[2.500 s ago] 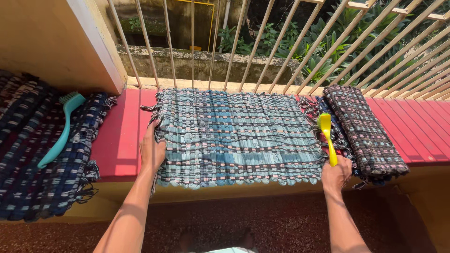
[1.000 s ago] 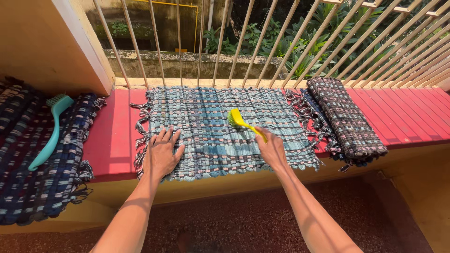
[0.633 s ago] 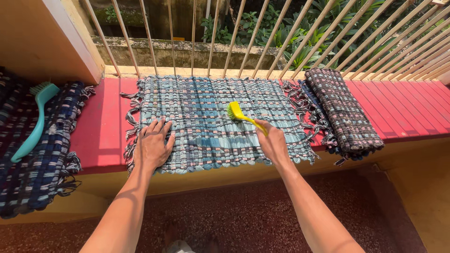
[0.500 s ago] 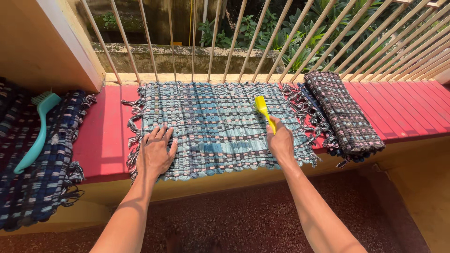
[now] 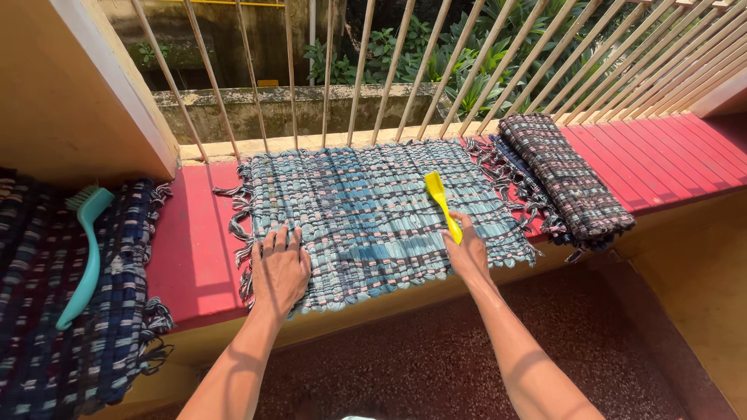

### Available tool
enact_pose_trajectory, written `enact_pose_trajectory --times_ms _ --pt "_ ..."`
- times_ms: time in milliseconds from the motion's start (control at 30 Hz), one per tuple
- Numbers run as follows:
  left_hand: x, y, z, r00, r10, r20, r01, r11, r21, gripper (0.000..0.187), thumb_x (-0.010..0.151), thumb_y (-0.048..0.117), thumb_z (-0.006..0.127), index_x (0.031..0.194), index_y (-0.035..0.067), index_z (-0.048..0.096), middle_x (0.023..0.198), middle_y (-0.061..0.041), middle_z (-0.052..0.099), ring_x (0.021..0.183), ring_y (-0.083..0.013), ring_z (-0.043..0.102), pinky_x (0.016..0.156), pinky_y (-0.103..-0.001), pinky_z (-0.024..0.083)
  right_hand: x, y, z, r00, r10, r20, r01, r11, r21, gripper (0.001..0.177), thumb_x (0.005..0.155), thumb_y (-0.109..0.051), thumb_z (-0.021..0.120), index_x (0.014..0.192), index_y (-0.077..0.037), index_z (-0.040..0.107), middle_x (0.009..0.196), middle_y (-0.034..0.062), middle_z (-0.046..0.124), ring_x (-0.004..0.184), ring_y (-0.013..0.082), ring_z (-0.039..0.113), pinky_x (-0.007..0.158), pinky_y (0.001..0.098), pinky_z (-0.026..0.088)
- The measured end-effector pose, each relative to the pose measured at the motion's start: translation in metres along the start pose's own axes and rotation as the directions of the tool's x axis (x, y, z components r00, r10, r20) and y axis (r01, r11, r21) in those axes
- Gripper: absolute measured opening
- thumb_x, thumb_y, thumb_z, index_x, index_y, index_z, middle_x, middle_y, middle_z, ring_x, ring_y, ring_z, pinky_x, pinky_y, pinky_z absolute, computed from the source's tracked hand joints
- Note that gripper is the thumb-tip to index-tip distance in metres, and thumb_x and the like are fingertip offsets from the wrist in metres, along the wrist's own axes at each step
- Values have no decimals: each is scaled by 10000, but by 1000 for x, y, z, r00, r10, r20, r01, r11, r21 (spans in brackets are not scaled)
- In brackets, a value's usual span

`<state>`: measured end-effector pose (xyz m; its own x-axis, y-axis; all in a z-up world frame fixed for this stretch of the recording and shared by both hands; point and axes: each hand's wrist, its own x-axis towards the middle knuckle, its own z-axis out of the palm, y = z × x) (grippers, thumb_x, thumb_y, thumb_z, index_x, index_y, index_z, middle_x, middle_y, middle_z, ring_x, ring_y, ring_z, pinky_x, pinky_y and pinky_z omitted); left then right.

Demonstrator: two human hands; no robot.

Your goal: The person brushes dust or debris off woven mats using a yellow brush and then folds them.

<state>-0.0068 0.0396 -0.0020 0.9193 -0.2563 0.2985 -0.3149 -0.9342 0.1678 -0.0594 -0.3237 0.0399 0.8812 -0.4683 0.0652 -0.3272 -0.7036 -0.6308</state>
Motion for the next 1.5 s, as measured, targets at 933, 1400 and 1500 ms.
enact_pose_trajectory --times_ms 933,1400,1500 --pt "-19 -83 -38 999 -2 47 5 997 -71 589 808 381 611 1312 75 618 1399 -69 560 1250 -301 502 1021 -510 370 10 -56 42 997 -49 -58 47 999 -25 368 945 -362 678 1256 -166 702 783 157 715 663 266 667 635 409 489" --pt "-19 -83 -33 1000 0 -11 -1 985 -175 595 832 368 592 1343 62 611 1458 -83 540 1388 -252 448 1165 -466 282 -48 -189 116 791 -266 551 82 938 336 592 902 -358 666 1456 -186 544 854 14 738 623 151 690 611 354 563" --pt "-16 -82 -33 1000 -6 -7 5 988 -154 588 836 366 589 1343 70 614 1463 -72 541 1393 -246 452 1172 -458 286 -48 -175 100 783 -126 609 26 985 171 556 904 -417 693 1399 -192 578 725 25 697 569 170 649 587 364 541"
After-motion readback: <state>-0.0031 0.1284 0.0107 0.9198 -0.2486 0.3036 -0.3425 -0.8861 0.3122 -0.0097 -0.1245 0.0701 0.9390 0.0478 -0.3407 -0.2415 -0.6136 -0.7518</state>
